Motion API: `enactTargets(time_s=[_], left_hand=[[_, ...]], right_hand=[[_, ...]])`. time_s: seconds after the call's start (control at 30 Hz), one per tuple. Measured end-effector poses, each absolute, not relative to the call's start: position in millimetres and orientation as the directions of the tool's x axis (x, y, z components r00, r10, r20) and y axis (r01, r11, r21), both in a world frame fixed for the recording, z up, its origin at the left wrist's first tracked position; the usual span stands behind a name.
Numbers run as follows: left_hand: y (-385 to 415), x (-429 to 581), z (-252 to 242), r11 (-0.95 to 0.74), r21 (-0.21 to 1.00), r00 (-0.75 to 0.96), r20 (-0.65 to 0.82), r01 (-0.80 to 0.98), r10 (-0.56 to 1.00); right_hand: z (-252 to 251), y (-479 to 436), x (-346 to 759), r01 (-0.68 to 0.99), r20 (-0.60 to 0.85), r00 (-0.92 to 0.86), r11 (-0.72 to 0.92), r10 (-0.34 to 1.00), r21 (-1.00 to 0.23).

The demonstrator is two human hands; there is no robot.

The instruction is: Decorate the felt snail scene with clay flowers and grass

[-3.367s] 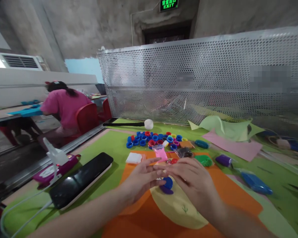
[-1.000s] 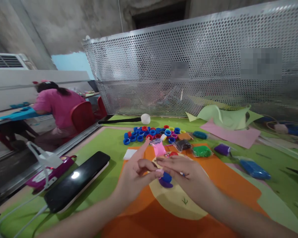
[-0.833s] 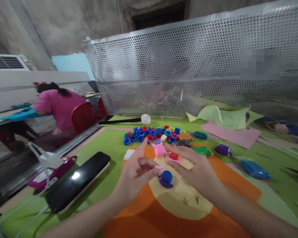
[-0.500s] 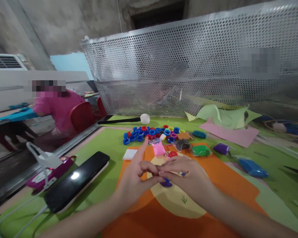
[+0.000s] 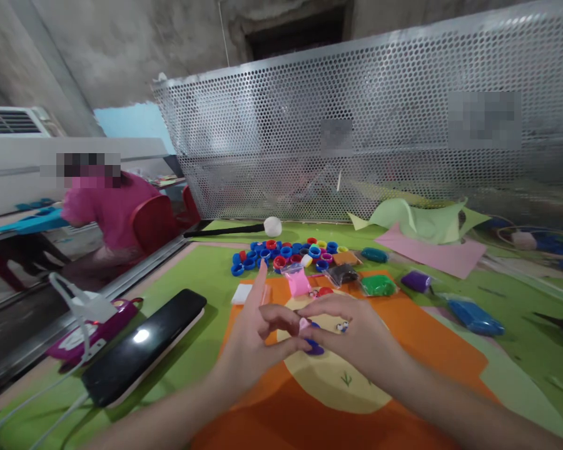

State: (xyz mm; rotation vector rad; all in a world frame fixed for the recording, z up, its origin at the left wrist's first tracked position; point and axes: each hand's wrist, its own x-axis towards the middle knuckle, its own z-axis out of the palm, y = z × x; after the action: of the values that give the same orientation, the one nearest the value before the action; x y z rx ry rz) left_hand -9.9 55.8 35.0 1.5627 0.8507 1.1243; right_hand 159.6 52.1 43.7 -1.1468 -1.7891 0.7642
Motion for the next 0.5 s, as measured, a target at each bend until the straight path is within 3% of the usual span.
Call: enactTargets(time_s=[0.2, 0.37, 0.5], left_hand=[[54, -12, 34, -0.301, 0.953, 0.301, 0.288, -0.002, 0.909], [56, -12, 40, -0.277, 0.961, 0.247, 0.270, -0.006, 0.931], [59, -12, 39, -0.194, 0.979, 0.318, 0.205, -0.068, 0.926]], right_hand=[[45, 49, 157, 0.330, 0.350, -0.329, 0.454, 0.877, -0.828], [52, 54, 168, 0.372, 0.345, -0.079, 0.349, 0.935, -0.860], [52, 55, 167, 0.416, 0.335, -0.109, 0.349, 0.936, -0.840]])
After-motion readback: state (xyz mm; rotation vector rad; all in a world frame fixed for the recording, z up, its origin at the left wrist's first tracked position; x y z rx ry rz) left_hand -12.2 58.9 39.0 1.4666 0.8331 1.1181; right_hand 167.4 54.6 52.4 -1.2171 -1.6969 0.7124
